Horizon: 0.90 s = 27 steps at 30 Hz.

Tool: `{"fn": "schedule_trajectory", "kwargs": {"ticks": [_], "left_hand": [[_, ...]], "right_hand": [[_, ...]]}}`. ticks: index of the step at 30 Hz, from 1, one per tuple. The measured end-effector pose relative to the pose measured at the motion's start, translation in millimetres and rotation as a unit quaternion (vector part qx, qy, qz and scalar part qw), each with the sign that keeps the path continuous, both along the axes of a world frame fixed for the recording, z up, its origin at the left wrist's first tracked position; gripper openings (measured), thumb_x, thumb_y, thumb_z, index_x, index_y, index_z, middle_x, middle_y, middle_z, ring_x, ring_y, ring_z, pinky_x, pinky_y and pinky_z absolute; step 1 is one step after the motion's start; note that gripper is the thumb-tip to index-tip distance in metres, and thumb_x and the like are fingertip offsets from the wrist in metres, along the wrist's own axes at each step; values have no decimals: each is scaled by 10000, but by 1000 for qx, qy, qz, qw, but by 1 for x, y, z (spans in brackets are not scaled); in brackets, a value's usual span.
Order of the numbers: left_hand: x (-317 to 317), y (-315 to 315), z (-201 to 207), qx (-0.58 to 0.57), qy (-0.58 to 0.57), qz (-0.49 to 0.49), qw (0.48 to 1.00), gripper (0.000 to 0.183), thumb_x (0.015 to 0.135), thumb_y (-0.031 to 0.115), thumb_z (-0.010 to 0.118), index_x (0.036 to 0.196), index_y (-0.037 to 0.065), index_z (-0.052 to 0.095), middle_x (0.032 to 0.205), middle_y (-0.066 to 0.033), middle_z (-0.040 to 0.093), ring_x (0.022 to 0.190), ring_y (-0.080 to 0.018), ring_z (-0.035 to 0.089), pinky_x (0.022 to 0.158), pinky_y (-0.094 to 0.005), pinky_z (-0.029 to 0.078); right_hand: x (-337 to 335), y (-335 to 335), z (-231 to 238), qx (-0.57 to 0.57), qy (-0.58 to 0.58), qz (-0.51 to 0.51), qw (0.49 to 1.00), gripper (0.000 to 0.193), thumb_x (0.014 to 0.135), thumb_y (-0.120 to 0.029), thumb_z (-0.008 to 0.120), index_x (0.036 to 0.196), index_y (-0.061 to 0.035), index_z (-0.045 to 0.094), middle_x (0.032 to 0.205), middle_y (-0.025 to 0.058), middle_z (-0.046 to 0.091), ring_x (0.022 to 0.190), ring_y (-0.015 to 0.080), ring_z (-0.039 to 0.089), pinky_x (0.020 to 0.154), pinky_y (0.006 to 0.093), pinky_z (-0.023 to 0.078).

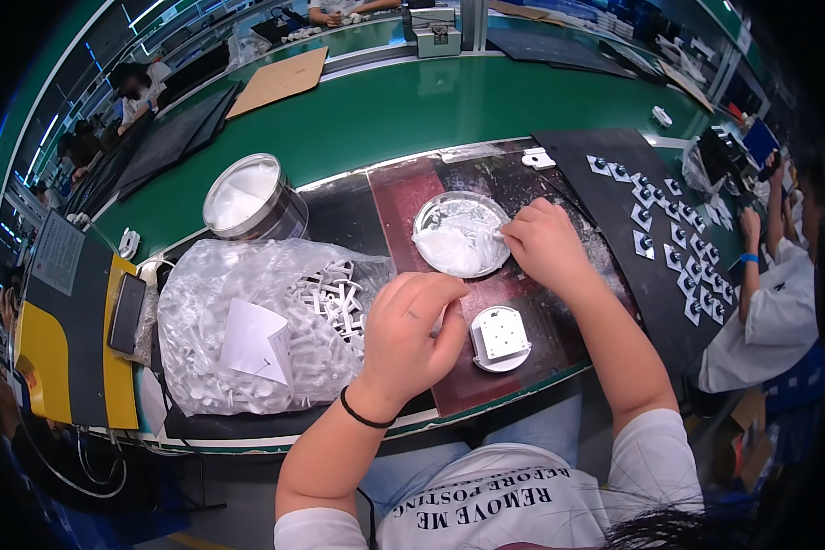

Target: The person repeatedly picks small white circular components from a plastic bag and places them into holes on a white circular base. They then pick up the assembled unit and place it on the green workbench. The person continues this repetitive assembly process throughout the clip.

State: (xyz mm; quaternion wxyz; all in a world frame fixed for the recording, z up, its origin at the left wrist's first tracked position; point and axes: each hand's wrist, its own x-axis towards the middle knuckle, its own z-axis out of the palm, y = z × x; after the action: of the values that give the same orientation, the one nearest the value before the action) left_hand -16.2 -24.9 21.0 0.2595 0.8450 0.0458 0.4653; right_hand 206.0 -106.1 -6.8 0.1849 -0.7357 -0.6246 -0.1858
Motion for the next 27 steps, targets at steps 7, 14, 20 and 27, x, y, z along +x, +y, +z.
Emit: {"fn": "schedule_trajectory", "kwargs": {"ticks": [7,14,20,27], "left_hand": [[0,0,0,4,0,-2,1000,238,672,-61,586,893,28,604,827,-117,627,723,-286,590,658,-350,464],[0,-1,1,-4,6,5,1000,220,657,-21,607,868,43,604,818,-86,623,752,-271,587,676,-357,458],[-1,1,0,6,3,-10,1000,235,663,-64,585,877,30,603,814,-113,621,695,-275,574,636,-346,454],[-1,-1,0,10,13,-1,1000,205,646,-25,609,838,45,604,807,-77,623,740,-266,590,659,-356,457]], "right_hand": [[-1,-1,1,2,1,7,1000,75,746,-131,624,753,-87,685,744,29,595,822,224,538,725,361,413],[-2,-3,4,35,41,-3,999,74,752,-131,630,778,-80,677,770,36,605,840,236,548,760,364,432],[0,-17,1,42,111,-11,993,97,760,-102,638,846,-59,652,832,65,604,868,265,554,781,380,446],[1,-25,-9,49,146,-26,988,92,772,-93,631,856,-56,635,858,94,594,867,288,554,773,385,451]]}}
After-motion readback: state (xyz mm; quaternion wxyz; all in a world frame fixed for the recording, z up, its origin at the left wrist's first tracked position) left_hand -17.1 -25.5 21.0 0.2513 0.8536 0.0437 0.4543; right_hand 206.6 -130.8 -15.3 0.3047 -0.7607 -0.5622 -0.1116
